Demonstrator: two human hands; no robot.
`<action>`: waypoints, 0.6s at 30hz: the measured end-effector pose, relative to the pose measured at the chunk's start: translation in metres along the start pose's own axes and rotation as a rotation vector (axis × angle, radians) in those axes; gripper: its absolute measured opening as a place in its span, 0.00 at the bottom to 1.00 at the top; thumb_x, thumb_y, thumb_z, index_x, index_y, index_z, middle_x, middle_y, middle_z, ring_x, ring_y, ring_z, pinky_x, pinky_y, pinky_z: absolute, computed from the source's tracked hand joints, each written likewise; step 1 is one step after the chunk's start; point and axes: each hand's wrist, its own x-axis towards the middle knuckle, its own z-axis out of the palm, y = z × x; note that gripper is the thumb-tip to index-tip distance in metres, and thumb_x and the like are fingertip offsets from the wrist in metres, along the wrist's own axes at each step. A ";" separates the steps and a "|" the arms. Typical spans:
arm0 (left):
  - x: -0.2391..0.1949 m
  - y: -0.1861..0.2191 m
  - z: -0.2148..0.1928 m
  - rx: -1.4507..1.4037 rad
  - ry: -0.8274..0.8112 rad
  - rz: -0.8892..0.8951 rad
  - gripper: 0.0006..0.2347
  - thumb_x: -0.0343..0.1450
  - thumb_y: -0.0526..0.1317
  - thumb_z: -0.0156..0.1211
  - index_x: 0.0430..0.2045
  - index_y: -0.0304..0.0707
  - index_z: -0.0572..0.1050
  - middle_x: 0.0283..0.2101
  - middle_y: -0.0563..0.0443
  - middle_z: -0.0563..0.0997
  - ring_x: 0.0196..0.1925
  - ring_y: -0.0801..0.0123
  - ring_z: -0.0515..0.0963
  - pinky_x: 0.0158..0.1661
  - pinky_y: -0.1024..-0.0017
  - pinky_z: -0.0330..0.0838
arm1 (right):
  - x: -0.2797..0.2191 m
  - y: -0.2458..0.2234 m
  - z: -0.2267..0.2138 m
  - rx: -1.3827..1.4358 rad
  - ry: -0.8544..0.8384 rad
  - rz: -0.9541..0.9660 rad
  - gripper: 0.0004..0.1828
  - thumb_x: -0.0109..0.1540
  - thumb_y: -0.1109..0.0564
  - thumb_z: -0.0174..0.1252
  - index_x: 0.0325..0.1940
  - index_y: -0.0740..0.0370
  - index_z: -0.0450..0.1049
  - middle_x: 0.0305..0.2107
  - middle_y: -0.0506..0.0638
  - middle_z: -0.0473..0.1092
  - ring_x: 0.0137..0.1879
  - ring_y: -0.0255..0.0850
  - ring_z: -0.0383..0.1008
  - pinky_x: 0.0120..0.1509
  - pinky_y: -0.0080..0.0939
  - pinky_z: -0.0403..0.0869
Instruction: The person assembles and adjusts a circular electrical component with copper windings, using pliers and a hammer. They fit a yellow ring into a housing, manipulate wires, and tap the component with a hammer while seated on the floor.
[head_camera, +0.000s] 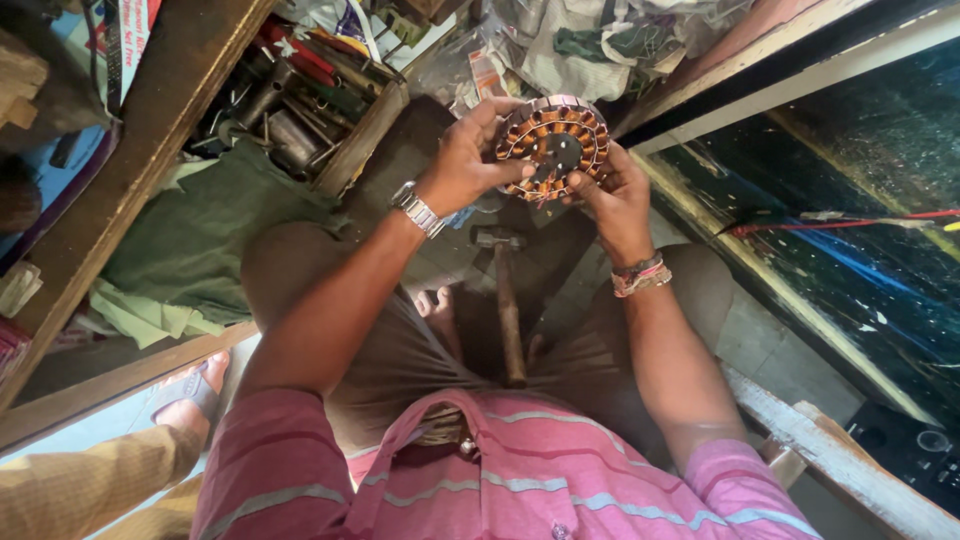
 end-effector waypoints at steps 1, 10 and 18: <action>0.000 0.001 -0.001 -0.008 -0.018 0.019 0.25 0.67 0.27 0.70 0.58 0.31 0.66 0.51 0.51 0.80 0.53 0.75 0.81 0.55 0.74 0.78 | 0.000 -0.001 0.001 0.013 -0.011 0.015 0.22 0.67 0.63 0.63 0.64 0.68 0.69 0.46 0.50 0.76 0.44 0.35 0.78 0.44 0.34 0.80; -0.003 -0.007 -0.006 -0.192 0.088 -0.145 0.19 0.71 0.28 0.64 0.58 0.25 0.71 0.47 0.45 0.84 0.46 0.74 0.83 0.49 0.75 0.78 | 0.003 -0.006 -0.001 0.027 -0.065 0.123 0.25 0.67 0.58 0.64 0.66 0.67 0.67 0.47 0.49 0.76 0.45 0.34 0.78 0.43 0.33 0.78; -0.010 -0.003 -0.002 -0.256 0.156 -0.186 0.20 0.71 0.28 0.61 0.59 0.23 0.71 0.48 0.45 0.83 0.45 0.74 0.82 0.47 0.75 0.78 | 0.009 -0.001 -0.002 -0.127 -0.021 -0.069 0.35 0.66 0.55 0.64 0.73 0.65 0.58 0.53 0.45 0.72 0.56 0.30 0.74 0.59 0.33 0.75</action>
